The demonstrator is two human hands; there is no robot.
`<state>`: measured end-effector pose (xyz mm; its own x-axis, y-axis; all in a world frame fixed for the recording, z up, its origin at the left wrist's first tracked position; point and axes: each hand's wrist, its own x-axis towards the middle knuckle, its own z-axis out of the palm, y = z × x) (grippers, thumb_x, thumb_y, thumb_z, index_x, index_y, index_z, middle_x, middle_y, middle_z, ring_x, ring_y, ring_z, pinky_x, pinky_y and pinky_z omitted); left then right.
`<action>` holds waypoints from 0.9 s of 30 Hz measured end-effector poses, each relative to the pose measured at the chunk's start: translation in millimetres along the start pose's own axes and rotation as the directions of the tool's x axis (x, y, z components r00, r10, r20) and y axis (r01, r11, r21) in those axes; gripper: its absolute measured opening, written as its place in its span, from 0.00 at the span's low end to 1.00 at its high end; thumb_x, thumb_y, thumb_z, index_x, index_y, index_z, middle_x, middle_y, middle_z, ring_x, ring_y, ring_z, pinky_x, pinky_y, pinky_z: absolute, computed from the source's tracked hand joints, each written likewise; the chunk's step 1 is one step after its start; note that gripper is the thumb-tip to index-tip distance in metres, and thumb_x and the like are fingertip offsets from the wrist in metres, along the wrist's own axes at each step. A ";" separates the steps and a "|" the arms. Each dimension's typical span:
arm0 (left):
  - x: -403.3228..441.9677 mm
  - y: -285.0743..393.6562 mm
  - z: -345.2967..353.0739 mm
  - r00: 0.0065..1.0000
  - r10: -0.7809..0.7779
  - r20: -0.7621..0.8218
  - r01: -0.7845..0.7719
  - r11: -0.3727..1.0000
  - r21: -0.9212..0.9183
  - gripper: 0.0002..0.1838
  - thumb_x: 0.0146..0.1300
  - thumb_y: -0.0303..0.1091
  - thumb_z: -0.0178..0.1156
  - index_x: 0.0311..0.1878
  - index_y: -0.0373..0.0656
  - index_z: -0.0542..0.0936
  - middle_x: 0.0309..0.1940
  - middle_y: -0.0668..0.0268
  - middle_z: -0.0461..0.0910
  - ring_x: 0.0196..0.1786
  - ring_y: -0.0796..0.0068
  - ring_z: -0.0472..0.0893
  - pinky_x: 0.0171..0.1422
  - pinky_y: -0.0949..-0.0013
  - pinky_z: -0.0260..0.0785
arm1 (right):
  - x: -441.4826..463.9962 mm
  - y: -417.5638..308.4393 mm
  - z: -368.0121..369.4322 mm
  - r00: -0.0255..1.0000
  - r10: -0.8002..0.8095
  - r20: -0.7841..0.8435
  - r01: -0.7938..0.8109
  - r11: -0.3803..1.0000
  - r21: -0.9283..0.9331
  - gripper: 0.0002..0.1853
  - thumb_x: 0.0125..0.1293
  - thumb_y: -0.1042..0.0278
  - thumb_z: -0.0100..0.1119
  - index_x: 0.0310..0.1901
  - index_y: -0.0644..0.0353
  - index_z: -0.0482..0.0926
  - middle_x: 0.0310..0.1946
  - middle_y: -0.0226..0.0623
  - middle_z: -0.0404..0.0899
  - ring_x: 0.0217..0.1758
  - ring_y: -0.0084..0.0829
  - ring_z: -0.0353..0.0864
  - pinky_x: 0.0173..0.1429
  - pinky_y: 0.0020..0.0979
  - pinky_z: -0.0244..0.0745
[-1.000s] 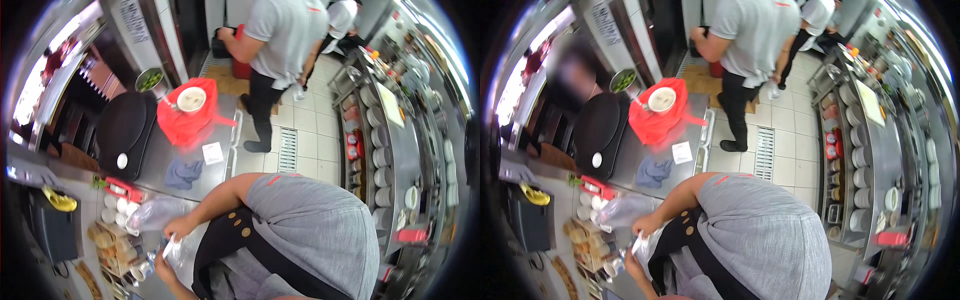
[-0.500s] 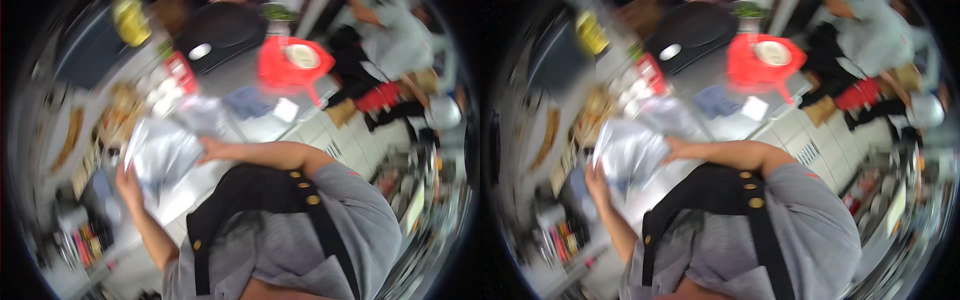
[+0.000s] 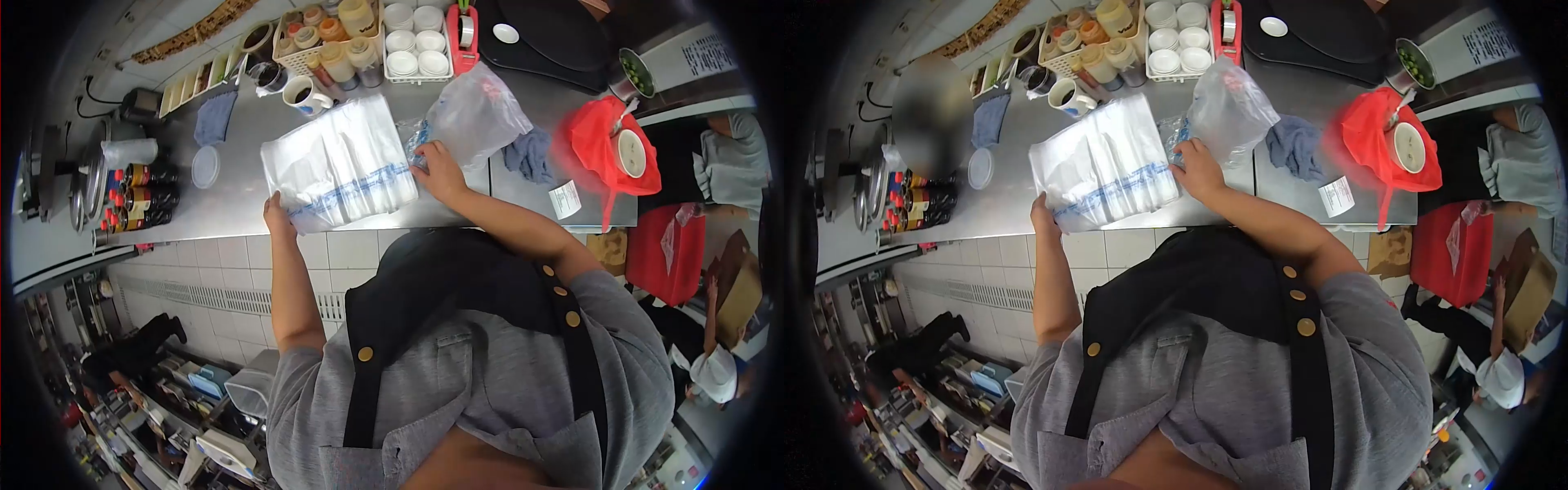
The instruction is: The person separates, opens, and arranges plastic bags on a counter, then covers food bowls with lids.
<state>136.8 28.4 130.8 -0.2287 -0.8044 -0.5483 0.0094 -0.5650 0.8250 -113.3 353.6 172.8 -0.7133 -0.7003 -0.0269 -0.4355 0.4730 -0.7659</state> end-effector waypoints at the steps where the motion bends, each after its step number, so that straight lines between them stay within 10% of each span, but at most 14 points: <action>1: -0.2 -0.7 -2.6 1.000 -0.006 -0.011 0.006 1.000 0.000 0.19 0.71 0.32 0.63 0.60 0.32 0.74 0.54 0.53 0.82 0.51 0.58 0.84 0.56 0.55 0.78 | 0.7 2.1 5.0 1.000 0.002 0.012 -0.002 1.000 0.001 0.22 0.62 0.67 0.70 0.56 0.58 0.75 0.56 0.42 0.75 0.53 0.48 0.80 0.59 0.44 0.77; 5: -12.0 -5.0 -1.7 0.925 0.359 0.128 -0.341 0.629 0.699 0.34 0.55 0.25 0.76 0.63 0.33 0.70 0.53 0.50 0.81 0.53 0.60 0.83 0.57 0.60 0.77 | 6.0 25.1 24.3 0.995 -0.072 -0.064 0.066 0.993 -0.095 0.16 0.67 0.68 0.66 0.53 0.59 0.76 0.52 0.45 0.76 0.53 0.49 0.79 0.56 0.44 0.76; 10: 31.4 3.3 -21.2 0.878 0.479 0.003 -0.446 0.814 0.373 0.29 0.59 0.21 0.72 0.62 0.30 0.71 0.52 0.50 0.82 0.48 0.62 0.85 0.51 0.64 0.80 | 28.0 30.6 29.8 0.980 -0.155 -0.121 0.148 0.987 -0.065 0.18 0.68 0.67 0.64 0.59 0.54 0.75 0.58 0.43 0.74 0.60 0.48 0.76 0.60 0.45 0.76; 18: -28.0 -26.3 -46.4 0.961 0.084 -0.263 -0.064 0.995 0.081 0.22 0.65 0.15 0.63 0.62 0.26 0.72 0.53 0.50 0.82 0.50 0.60 0.85 0.55 0.61 0.80 | 41.9 -21.9 27.9 0.893 -0.446 -0.060 0.385 0.826 -0.412 0.24 0.62 0.57 0.70 0.60 0.46 0.77 0.64 0.36 0.69 0.69 0.42 0.64 0.69 0.48 0.61; 25: -111.5 24.0 -10.4 0.933 0.249 0.261 -0.321 0.904 0.284 0.15 0.69 0.18 0.61 0.58 0.37 0.78 0.51 0.63 0.82 0.49 0.76 0.81 0.56 0.72 0.74 | 46.7 -23.6 47.6 0.972 -0.232 0.041 0.235 0.943 -0.235 0.40 0.56 0.51 0.76 0.68 0.54 0.70 0.71 0.39 0.65 0.73 0.50 0.60 0.73 0.50 0.58; 27: -140.8 83.6 13.5 0.885 0.173 0.432 -0.358 0.847 0.394 0.15 0.69 0.19 0.62 0.57 0.37 0.79 0.49 0.65 0.83 0.49 0.77 0.80 0.57 0.72 0.73 | 47.7 -51.9 26.7 0.913 -0.375 -0.161 0.378 0.926 -0.015 0.54 0.46 0.47 0.83 0.72 0.58 0.64 0.72 0.40 0.66 0.79 0.52 0.53 0.79 0.52 0.52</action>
<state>156.6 96.9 278.8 -0.6214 -0.7305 -0.2834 -0.2933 -0.1185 0.9487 -110.0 281.4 194.1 -0.5764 -0.7303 0.3666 -0.6809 0.1812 -0.7096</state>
